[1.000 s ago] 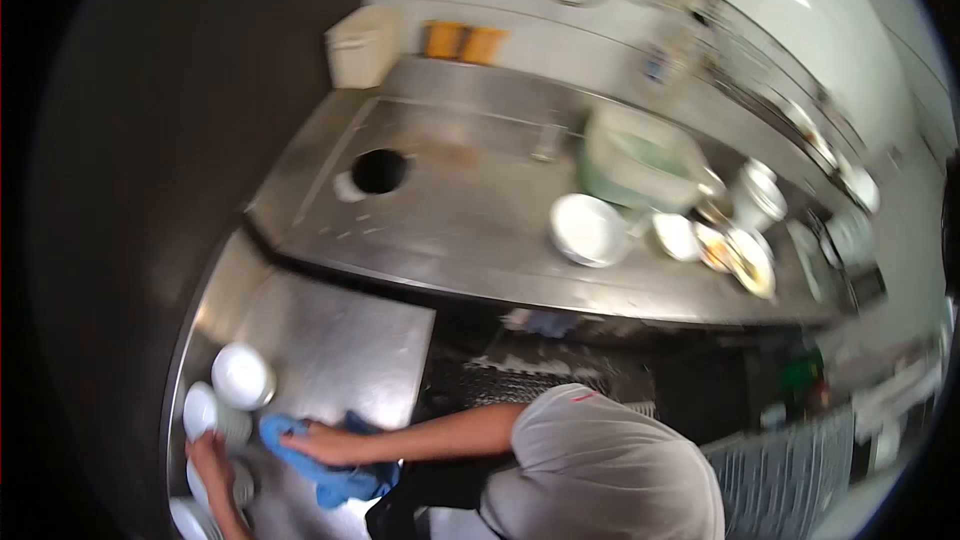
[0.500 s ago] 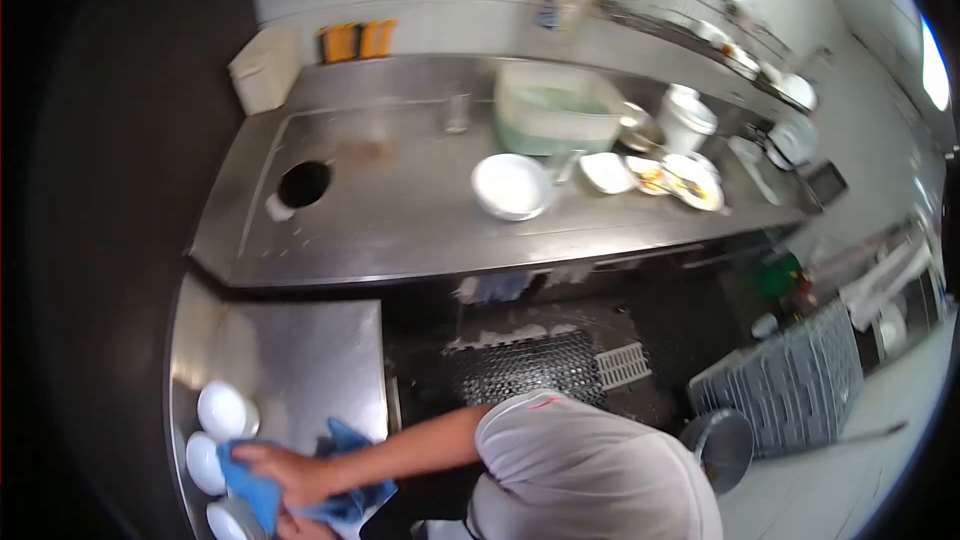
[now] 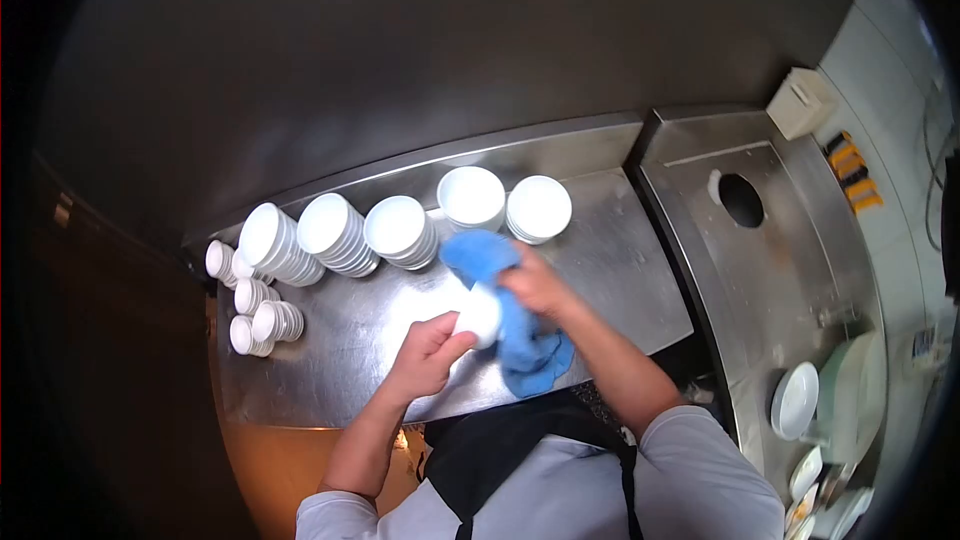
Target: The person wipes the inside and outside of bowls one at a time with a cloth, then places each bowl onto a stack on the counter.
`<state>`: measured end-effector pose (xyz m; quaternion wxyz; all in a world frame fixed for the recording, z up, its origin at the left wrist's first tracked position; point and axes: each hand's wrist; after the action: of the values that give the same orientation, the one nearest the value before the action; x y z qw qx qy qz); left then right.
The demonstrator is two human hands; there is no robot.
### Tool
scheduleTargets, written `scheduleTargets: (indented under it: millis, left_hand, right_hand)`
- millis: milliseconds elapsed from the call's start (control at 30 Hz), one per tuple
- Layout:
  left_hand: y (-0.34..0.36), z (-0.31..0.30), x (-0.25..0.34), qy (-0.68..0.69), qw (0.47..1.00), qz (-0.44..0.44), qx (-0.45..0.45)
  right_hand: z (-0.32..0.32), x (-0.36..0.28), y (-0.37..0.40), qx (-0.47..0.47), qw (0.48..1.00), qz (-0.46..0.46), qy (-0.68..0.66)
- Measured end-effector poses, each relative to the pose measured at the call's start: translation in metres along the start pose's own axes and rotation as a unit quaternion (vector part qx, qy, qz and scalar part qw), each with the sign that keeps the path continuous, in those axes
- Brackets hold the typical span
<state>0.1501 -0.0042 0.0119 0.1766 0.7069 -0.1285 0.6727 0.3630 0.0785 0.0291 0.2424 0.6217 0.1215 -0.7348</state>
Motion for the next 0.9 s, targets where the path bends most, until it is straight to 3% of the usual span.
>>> scheduleTargets:
  millis: [67, 100, 167, 200, 267, 300, 367, 433, 467, 567, 700, 733, 833, 867, 900]
  left_hand:
    - [-0.003, 0.001, 0.003, 0.282, 0.953, 0.108, 0.000]
    - [-0.009, -0.006, -0.001, 0.310, 0.944, 0.101, 0.044]
    - [-0.026, 0.008, 0.014, 0.224, 0.930, 0.132, 0.259]
    - [-0.027, 0.012, 0.009, 0.088, 0.943, 0.180, 0.266]
    - [-0.032, 0.014, 0.002, -0.202, 0.915, 0.226, 0.266]
    - [-0.036, 0.015, -0.014, -0.111, 0.931, 0.191, 0.291]
    - [-0.045, 0.030, -0.004, 0.236, 0.914, 0.123, 0.306]
    - [-0.048, 0.021, 0.002, 0.458, 0.857, 0.049, 0.231]
    - [-0.047, 0.014, 0.002, 0.475, 0.855, 0.038, 0.206]
    - [-0.041, -0.001, -0.013, 0.538, 0.825, -0.005, 0.173]
    - [-0.042, -0.001, 0.001, 0.577, 0.794, -0.067, 0.179]
    - [-0.044, 0.001, -0.003, 0.545, 0.817, -0.083, 0.170]
    - [-0.045, 0.006, -0.003, 0.570, 0.806, -0.124, 0.097]
    - [-0.045, 0.011, 0.003, 0.519, 0.823, -0.143, 0.182]
    - [-0.049, 0.013, 0.003, 0.495, 0.840, -0.109, 0.194]
  right_hand:
    - [-0.006, 0.014, 0.005, 0.048, 0.991, -0.010, -0.128]
    - [-0.004, 0.023, 0.006, 0.073, 0.979, -0.011, -0.192]
    - [0.005, 0.030, -0.002, 0.112, 0.978, -0.016, -0.174]
    - [0.012, 0.028, -0.007, 0.131, 0.977, -0.022, -0.166]
    - [0.027, 0.022, -0.008, 0.096, 0.972, -0.032, -0.211]
    - [0.032, 0.021, -0.005, 0.081, 0.968, -0.035, -0.233]
    - [0.044, 0.035, 0.006, 0.011, 0.996, -0.054, -0.071]
    - [0.048, 0.037, 0.013, -0.057, 0.945, -0.281, 0.157]
    - [0.043, 0.048, 0.001, -0.064, 0.884, -0.409, 0.217]
    - [0.002, 0.046, -0.023, -0.214, 0.775, -0.484, 0.344]
    - [-0.013, 0.011, -0.015, -0.052, 0.749, -0.525, 0.400]
    - [-0.015, 0.016, -0.017, -0.092, 0.686, -0.566, 0.448]
    - [-0.004, 0.022, -0.019, -0.228, 0.629, -0.519, 0.532]
    - [-0.010, 0.034, -0.024, -0.251, 0.655, -0.440, 0.561]
    - [-0.009, 0.040, -0.024, -0.221, 0.685, -0.434, 0.542]
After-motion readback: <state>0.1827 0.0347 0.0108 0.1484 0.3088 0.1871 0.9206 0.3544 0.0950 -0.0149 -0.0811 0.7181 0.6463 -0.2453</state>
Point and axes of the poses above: each hand's wrist, its own y-axis away from the middle knuckle, its own z-axis out of the palm, x = y × z
